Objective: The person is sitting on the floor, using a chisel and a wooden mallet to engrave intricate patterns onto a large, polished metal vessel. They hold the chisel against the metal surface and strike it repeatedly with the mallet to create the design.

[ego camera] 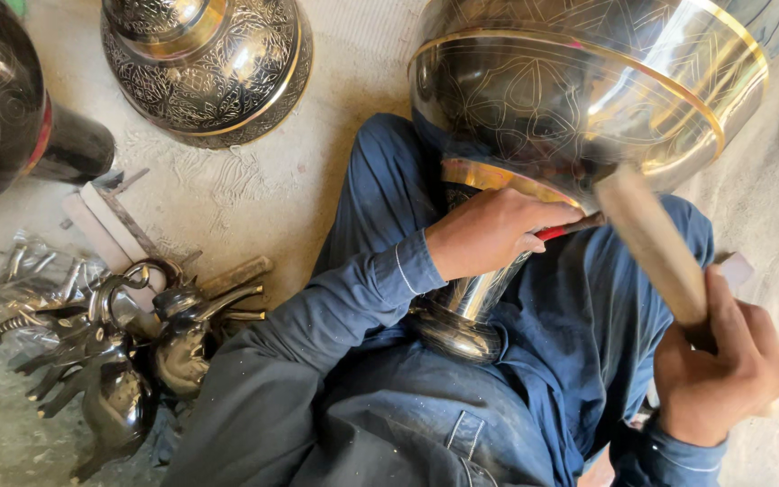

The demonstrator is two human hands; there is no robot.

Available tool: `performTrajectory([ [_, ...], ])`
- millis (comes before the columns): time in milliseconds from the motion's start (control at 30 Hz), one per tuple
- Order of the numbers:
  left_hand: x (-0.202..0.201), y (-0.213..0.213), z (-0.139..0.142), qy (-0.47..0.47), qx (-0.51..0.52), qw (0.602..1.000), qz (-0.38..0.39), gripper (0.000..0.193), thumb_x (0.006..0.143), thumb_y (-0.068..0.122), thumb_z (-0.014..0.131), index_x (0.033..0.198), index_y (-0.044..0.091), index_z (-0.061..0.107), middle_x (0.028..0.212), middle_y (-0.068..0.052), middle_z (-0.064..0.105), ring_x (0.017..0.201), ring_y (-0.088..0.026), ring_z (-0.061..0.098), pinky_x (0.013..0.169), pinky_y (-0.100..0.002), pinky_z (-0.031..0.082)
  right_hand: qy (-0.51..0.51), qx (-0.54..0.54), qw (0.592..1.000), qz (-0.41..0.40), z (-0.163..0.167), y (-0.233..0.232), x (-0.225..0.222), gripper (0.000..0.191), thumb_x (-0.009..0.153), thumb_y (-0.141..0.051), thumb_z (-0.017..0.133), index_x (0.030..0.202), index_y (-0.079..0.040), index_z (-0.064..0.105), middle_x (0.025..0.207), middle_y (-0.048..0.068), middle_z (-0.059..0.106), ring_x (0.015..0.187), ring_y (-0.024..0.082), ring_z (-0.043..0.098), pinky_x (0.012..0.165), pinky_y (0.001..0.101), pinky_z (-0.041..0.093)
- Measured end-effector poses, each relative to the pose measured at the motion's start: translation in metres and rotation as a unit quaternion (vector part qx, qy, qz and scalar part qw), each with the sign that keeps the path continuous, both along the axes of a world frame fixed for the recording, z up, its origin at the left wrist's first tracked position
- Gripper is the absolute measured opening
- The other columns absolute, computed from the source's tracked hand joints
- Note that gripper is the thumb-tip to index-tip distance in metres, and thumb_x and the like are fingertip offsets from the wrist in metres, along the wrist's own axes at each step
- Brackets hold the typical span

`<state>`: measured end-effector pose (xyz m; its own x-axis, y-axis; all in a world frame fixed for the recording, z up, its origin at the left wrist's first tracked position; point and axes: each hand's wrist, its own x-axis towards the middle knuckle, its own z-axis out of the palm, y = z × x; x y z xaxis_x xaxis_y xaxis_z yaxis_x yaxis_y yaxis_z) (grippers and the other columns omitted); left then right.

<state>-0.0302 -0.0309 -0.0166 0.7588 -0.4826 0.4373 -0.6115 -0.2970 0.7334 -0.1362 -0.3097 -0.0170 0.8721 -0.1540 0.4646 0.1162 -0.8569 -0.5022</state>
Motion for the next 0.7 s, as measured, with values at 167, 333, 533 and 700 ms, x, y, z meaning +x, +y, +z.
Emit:
performTrajectory([
  [167,-0.012,0.009,-0.004,0.147,-0.098,0.983,0.058,0.047,0.093,0.006,0.074,0.137,0.011,0.057,0.106,-0.012,0.074,0.089,-0.023,0.079,0.076,-0.033,0.061,-0.030,0.021,0.999,0.040,0.013,0.010,0.004,0.049,0.083,0.016,0.073,0.132,0.010,0.069,0.094,0.019,0.063,0.080,0.023,0.060,0.074,0.0306,0.046],
  [333,-0.019,0.014,-0.018,0.190,-0.114,0.967,0.125,0.047,0.095,0.010,0.076,0.135,0.006,0.051,0.092,-0.011,0.072,0.080,-0.021,0.077,0.071,-0.032,0.060,-0.024,-0.050,0.994,0.093,0.034,0.019,0.026,0.053,0.088,0.019,0.067,0.139,0.004,0.070,0.103,0.018,0.066,0.088,0.023,0.066,0.080,0.0295,0.052],
  [533,-0.018,0.015,-0.023,0.091,-0.144,0.980,0.099,0.048,0.096,0.007,0.075,0.138,0.005,0.051,0.103,-0.012,0.070,0.088,-0.021,0.077,0.078,-0.031,0.062,-0.025,-0.021,0.993,0.114,0.070,0.039,0.039,0.049,0.091,0.018,0.070,0.138,0.006,0.068,0.104,0.021,0.063,0.086,0.025,0.064,0.075,0.0299,0.052],
  [700,-0.015,0.013,-0.017,0.162,-0.130,0.970,0.125,0.051,0.091,0.007,0.077,0.137,0.005,0.055,0.082,-0.009,0.069,0.070,-0.017,0.072,0.066,-0.029,0.058,-0.013,-0.076,0.984,0.158,0.106,0.055,0.048,0.050,0.094,0.020,0.067,0.140,0.002,0.068,0.113,0.021,0.065,0.095,0.026,0.066,0.078,0.0326,0.055],
])
